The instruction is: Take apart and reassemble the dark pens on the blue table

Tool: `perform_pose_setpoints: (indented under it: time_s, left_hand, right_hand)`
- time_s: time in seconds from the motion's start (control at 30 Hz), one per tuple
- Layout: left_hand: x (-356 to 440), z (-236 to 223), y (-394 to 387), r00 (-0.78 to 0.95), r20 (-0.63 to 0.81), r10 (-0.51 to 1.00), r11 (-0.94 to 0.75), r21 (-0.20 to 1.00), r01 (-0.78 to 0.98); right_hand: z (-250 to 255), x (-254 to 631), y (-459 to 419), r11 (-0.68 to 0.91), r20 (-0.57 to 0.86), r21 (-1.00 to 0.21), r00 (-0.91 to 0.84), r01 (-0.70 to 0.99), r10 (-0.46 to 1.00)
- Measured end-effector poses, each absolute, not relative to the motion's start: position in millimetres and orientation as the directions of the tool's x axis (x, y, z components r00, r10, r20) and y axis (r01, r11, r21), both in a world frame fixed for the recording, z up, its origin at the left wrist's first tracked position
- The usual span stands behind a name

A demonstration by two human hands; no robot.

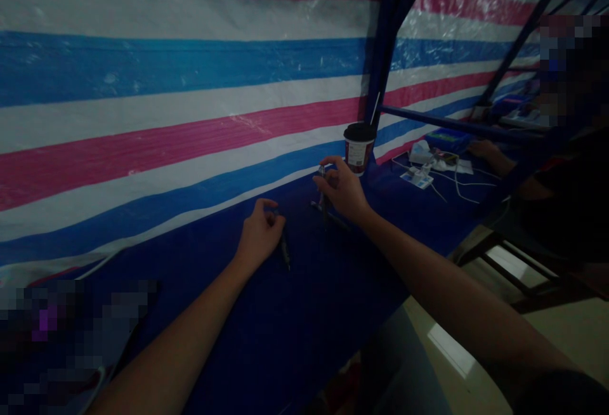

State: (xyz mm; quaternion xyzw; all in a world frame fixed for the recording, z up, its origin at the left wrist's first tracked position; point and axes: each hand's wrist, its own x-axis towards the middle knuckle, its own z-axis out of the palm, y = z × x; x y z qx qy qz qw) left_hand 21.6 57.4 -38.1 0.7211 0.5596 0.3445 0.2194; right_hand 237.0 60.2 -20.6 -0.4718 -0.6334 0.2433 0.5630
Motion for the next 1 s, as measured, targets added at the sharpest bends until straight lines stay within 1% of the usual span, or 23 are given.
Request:
perform_pose_setpoints:
  time_s: [0.13, 0.3, 0.43, 0.6, 0.73, 0.8, 0.9, 1.0]
  left_hand:
    - [21.4, -36.3, 57.1, 0.115, 0.246, 0.962, -0.263, 0.744, 0.615]
    - [21.5, -35.7, 55.6, 0.131, 0.253, 0.959, -0.279, 0.739, 0.613]
    - [21.5, -37.0, 56.5, 0.131, 0.266, 0.955, -0.290, 0.743, 0.603]
    - [19.8, -39.6, 58.6, 0.134, 0.273, 0.953, -0.299, 0.765, 0.570]
    - [20.5, -42.6, 60.7, 0.141, 0.310, 0.940, -0.337, 0.795, 0.504]
    - [23.7, -43.3, 60.4, 0.102, 0.293, 0.951, -0.307, 0.838, 0.452]
    - [31.2, -42.2, 57.4, 0.057, 0.226, 0.972, -0.231, 0.896, 0.378]
    - [36.7, -40.9, 54.0, 0.066, 0.201, 0.977, -0.212, 0.919, 0.332]
  right_hand:
    - [-19.1, 237.5, 60.4, 0.434, 0.481, -0.828, 0.053, 0.357, 0.875]
    - [-20.6, 238.9, 61.5, 0.419, 0.467, -0.821, 0.033, 0.389, 0.884]
    - [-20.0, 237.7, 59.6, 0.463, 0.507, -0.796, 0.012, 0.390, 0.862]
    - [-17.6, 236.6, 55.6, 0.468, 0.532, -0.733, -0.013, 0.494, 0.847]
    - [-18.5, 237.0, 55.7, 0.424, 0.487, -0.736, -0.021, 0.528, 0.873]
    - [-19.2, 237.1, 56.5, 0.423, 0.479, -0.746, -0.027, 0.514, 0.877]
    - [-19.5, 237.1, 57.0, 0.424, 0.463, -0.741, -0.061, 0.521, 0.884]
    - [-19.1, 238.5, 57.5, 0.422, 0.440, -0.728, -0.103, 0.541, 0.892]
